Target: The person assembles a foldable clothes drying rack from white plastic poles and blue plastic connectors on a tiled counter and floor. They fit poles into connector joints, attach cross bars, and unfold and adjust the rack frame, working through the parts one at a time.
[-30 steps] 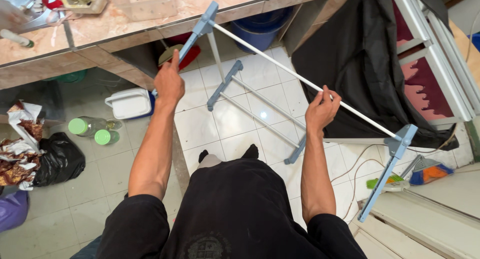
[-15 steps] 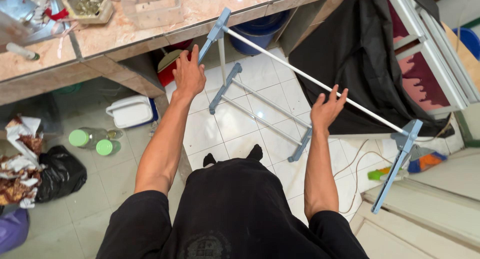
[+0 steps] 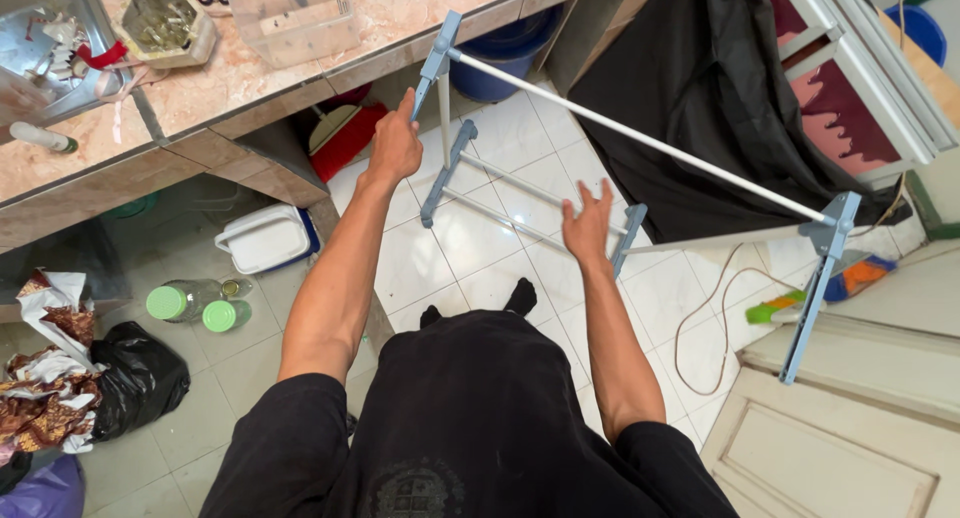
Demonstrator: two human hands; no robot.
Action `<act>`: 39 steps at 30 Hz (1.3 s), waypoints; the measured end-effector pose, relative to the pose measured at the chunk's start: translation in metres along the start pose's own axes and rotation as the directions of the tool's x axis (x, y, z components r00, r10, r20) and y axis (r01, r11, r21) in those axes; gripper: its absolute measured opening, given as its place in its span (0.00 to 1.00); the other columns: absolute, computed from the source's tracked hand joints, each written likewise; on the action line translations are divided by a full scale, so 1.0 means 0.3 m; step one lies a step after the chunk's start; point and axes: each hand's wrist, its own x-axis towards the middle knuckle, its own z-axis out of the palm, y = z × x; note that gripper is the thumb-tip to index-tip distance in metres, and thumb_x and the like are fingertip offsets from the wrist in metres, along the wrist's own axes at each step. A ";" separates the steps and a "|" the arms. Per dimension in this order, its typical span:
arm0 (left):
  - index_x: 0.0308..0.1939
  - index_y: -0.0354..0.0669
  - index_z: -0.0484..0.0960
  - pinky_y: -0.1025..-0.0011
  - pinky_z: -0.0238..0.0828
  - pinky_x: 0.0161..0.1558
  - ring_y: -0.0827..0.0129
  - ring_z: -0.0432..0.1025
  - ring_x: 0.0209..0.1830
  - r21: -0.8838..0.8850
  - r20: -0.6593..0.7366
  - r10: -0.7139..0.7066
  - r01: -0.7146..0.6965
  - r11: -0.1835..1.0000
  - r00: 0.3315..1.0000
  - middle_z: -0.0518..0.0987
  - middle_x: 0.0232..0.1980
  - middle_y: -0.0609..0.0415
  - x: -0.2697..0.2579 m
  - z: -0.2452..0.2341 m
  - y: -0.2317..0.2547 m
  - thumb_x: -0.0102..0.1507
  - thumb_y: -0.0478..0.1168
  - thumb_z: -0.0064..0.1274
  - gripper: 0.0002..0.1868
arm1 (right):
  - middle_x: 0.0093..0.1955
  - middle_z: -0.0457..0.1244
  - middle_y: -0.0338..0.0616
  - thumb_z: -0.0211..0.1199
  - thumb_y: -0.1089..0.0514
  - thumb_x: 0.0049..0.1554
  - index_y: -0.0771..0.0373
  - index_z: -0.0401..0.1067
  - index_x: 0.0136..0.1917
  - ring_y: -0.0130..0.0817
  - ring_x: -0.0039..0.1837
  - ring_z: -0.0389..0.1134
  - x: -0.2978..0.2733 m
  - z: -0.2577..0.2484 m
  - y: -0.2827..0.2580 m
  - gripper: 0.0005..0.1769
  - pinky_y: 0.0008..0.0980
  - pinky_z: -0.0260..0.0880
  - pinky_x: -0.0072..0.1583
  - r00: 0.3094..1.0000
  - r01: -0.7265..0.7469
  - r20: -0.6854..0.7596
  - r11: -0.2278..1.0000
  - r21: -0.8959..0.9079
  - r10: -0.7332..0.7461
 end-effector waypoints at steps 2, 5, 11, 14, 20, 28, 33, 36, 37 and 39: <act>0.77 0.39 0.62 0.49 0.69 0.50 0.41 0.74 0.47 -0.048 -0.013 0.011 -0.011 0.999 1.000 0.77 0.47 0.33 -0.005 0.001 -0.008 0.67 0.30 0.46 0.32 | 0.81 0.41 0.70 0.63 0.55 0.63 0.67 0.69 0.70 0.66 0.78 0.50 -0.024 0.034 -0.027 0.25 0.51 0.56 0.74 0.998 -0.008 0.061 1.000 0.029 0.007; 0.76 0.38 0.62 0.50 0.69 0.51 0.41 0.74 0.48 -0.098 -0.045 0.034 -0.038 0.994 0.998 0.77 0.48 0.33 -0.016 -0.013 -0.008 0.67 0.30 0.47 0.32 | 0.80 0.43 0.67 0.62 0.54 0.61 0.64 0.71 0.68 0.62 0.72 0.58 -0.042 0.059 -0.081 0.23 0.49 0.61 0.71 0.987 -0.066 0.149 0.993 0.098 0.051; 0.73 0.36 0.67 0.50 0.68 0.55 0.43 0.71 0.53 -0.032 -0.152 0.095 -0.101 0.994 0.984 0.75 0.54 0.35 -0.079 -0.050 -0.003 0.66 0.32 0.53 0.30 | 0.73 0.53 0.65 0.65 0.57 0.61 0.64 0.75 0.61 0.61 0.70 0.60 -0.082 0.065 -0.117 0.17 0.48 0.65 0.66 1.000 0.016 0.011 0.993 0.115 -0.017; 0.67 0.38 0.73 0.48 0.64 0.51 0.47 0.68 0.57 0.082 -0.178 0.101 -0.087 0.993 0.979 0.74 0.58 0.40 -0.062 -0.065 0.036 0.65 0.33 0.54 0.26 | 0.65 0.61 0.58 0.67 0.59 0.60 0.62 0.79 0.56 0.54 0.65 0.64 -0.086 0.012 -0.068 0.11 0.47 0.66 0.64 0.981 0.050 -0.192 0.996 0.072 -0.035; 0.61 0.43 0.80 0.49 0.58 0.54 0.51 0.64 0.61 0.157 -0.207 0.265 -0.236 0.959 0.942 0.72 0.62 0.45 0.001 0.044 0.161 0.64 0.36 0.58 0.20 | 0.53 0.67 0.49 0.66 0.60 0.61 0.63 0.77 0.50 0.47 0.57 0.67 -0.141 -0.173 0.105 0.05 0.43 0.67 0.60 0.871 -0.099 -0.467 0.986 0.133 0.150; 0.72 0.37 0.67 0.31 0.44 0.63 0.38 0.48 0.75 0.278 -0.166 0.140 -0.090 0.956 0.976 0.54 0.75 0.29 0.171 0.129 0.261 0.63 0.40 0.62 0.35 | 0.52 0.66 0.48 0.69 0.58 0.58 0.59 0.80 0.49 0.50 0.60 0.64 -0.139 -0.506 0.369 0.06 0.49 0.60 0.62 0.688 -0.422 -0.659 0.906 -0.026 0.302; 0.74 0.33 0.66 0.25 0.37 0.65 0.33 0.45 0.77 0.357 -0.060 0.247 -0.211 0.910 0.967 0.52 0.75 0.23 0.245 0.183 0.336 0.66 0.32 0.54 0.31 | 0.60 0.61 0.44 0.67 0.58 0.60 0.57 0.78 0.54 0.45 0.67 0.59 -0.085 -0.666 0.513 0.08 0.54 0.55 0.65 0.625 -0.569 -0.631 0.822 0.035 0.460; 0.75 0.36 0.67 0.24 0.35 0.68 0.34 0.48 0.78 0.377 -0.001 0.340 -0.315 0.871 0.940 0.55 0.76 0.25 0.239 0.276 0.425 0.65 0.28 0.51 0.32 | 0.63 0.58 0.44 0.67 0.59 0.61 0.58 0.77 0.57 0.46 0.68 0.57 -0.016 -0.710 0.560 0.10 0.55 0.53 0.66 0.642 -0.573 -0.627 0.819 -0.010 0.441; 0.75 0.37 0.67 0.24 0.35 0.69 0.35 0.49 0.78 0.372 0.018 0.369 -0.349 0.860 0.929 0.57 0.76 0.26 0.231 0.315 0.461 0.64 0.27 0.51 0.33 | 0.63 0.57 0.45 0.67 0.60 0.61 0.58 0.77 0.58 0.46 0.68 0.56 0.010 -0.719 0.572 0.11 0.55 0.53 0.67 0.653 -0.566 -0.629 0.824 -0.035 0.422; 0.73 0.39 0.70 0.24 0.35 0.68 0.38 0.51 0.78 0.364 0.112 0.379 -0.393 0.844 0.919 0.59 0.75 0.29 0.208 0.391 0.536 0.61 0.25 0.50 0.34 | 0.65 0.56 0.47 0.68 0.61 0.59 0.59 0.76 0.59 0.48 0.69 0.56 0.051 -0.739 0.594 0.14 0.55 0.53 0.66 0.660 -0.555 -0.659 0.826 -0.102 0.362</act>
